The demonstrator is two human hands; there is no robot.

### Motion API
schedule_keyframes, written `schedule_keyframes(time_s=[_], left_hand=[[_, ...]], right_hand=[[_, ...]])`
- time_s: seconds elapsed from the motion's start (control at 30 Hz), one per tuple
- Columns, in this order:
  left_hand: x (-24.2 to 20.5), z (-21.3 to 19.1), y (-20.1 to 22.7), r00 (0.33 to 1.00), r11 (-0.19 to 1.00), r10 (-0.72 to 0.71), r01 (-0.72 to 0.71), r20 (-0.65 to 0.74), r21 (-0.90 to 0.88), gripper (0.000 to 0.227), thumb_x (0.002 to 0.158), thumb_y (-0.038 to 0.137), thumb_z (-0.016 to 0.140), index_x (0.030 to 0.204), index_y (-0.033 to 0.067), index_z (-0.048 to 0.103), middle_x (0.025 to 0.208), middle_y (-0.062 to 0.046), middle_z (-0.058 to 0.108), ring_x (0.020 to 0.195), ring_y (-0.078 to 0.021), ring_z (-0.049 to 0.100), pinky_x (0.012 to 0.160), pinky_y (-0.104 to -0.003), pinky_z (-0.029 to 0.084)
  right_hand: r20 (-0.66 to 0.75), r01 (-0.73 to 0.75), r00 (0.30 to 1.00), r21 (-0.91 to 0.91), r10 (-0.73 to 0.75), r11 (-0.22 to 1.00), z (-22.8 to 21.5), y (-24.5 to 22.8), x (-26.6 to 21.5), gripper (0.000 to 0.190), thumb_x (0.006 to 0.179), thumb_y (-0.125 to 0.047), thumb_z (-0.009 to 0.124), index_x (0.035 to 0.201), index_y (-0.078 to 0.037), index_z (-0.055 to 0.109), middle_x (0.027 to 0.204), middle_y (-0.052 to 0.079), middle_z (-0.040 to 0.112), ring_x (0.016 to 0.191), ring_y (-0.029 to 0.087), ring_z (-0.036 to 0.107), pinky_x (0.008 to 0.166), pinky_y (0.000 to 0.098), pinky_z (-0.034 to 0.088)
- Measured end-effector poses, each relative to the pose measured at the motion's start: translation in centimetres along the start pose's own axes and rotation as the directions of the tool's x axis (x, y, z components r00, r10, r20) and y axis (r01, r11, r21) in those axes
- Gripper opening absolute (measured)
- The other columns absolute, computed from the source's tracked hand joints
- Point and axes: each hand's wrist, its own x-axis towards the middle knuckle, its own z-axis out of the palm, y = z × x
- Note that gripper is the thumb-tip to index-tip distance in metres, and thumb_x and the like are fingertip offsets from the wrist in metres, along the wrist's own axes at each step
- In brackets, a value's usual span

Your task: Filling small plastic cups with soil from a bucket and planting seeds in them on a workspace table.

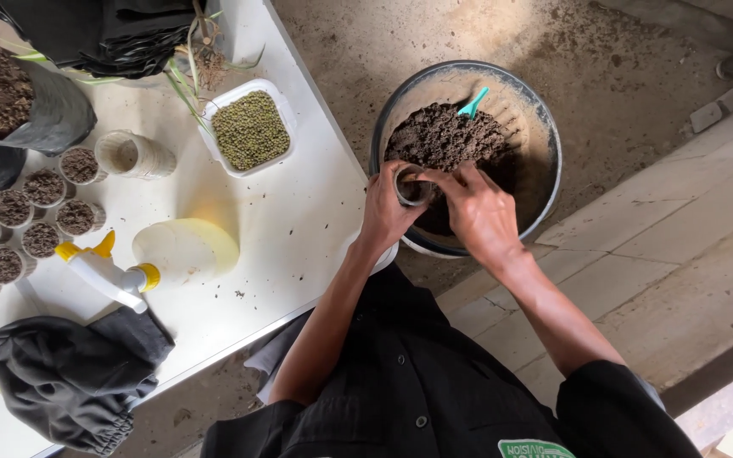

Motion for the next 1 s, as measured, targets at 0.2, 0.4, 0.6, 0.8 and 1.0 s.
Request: schedule_keyframes(time_s=[0.2, 0.4, 0.6, 0.8, 1.0], left_hand=[[0.1, 0.0, -0.2, 0.994, 0.989, -0.101, 0.097, -0.036, -0.113, 0.063, 0.086, 0.035, 0.084, 0.126, 0.0119, 0.042, 0.11, -0.021, 0.069, 0.101, -0.0458, 0.071, 0.09, -0.064, 0.054], [1.3, -3.4, 3.7, 0.999, 0.986, 0.049, -0.046, 0.015, -0.16, 0.058, 0.094, 0.012, 0.068, 0.142, 0.0077, 0.036, 0.121, -0.028, 0.057, 0.108, -0.059, 0.061, 0.086, -0.071, 0.053], [1.8, -4.0, 4.6, 1.0, 0.995, 0.01, -0.012, -0.027, -0.1, 0.054, 0.085, 0.019, 0.081, 0.119, 0.0107, 0.04, 0.118, -0.017, 0.064, 0.098, -0.0475, 0.07, 0.077, -0.058, 0.059], [1.6, -3.5, 2.7, 0.995, 0.992, -0.097, 0.095, -0.017, -0.079, 0.057, 0.083, 0.026, 0.083, 0.118, 0.0145, 0.04, 0.105, -0.015, 0.071, 0.09, -0.0445, 0.073, 0.071, -0.059, 0.06], [1.4, -3.8, 0.9, 1.0, 0.992, -0.023, 0.021, -0.013, -0.125, 0.064, 0.079, 0.016, 0.086, 0.13, 0.0108, 0.048, 0.116, -0.019, 0.069, 0.108, -0.0479, 0.069, 0.089, -0.062, 0.057]], right_hand=[[-0.153, 0.082, 0.985, -0.007, -0.082, 0.997, 0.0, 0.2, -0.3, 0.031, 0.1, -0.011, 0.061, 0.121, -0.027, 0.078, 0.087, 0.0, 0.059, 0.073, 0.021, 0.07, 0.055, 0.0352, 0.061], [-0.149, -0.082, 0.985, 0.006, 0.082, 0.997, -1.5, -0.1, 0.1, 0.017, 0.102, -0.021, 0.062, 0.109, -0.025, 0.077, 0.079, -0.001, 0.06, 0.069, 0.025, 0.07, 0.056, 0.0394, 0.06], [0.085, -0.194, 0.978, 0.039, 0.19, 0.98, -1.9, -1.4, 1.1, 0.016, 0.098, -0.028, 0.061, 0.106, -0.029, 0.074, 0.078, -0.004, 0.07, 0.069, 0.03, 0.074, 0.06, 0.0472, 0.062], [0.095, -0.089, 0.992, 0.005, 0.088, 0.996, -3.5, -2.7, 2.8, 0.013, 0.103, -0.034, 0.062, 0.108, -0.031, 0.074, 0.081, -0.003, 0.07, 0.062, 0.028, 0.073, 0.055, 0.0436, 0.061], [0.307, 0.111, 0.945, 0.012, -0.109, 0.994, -6.5, -3.2, 4.7, 0.021, 0.105, -0.025, 0.059, 0.103, -0.028, 0.079, 0.08, -0.001, 0.068, 0.059, 0.019, 0.069, 0.06, 0.0366, 0.061]])
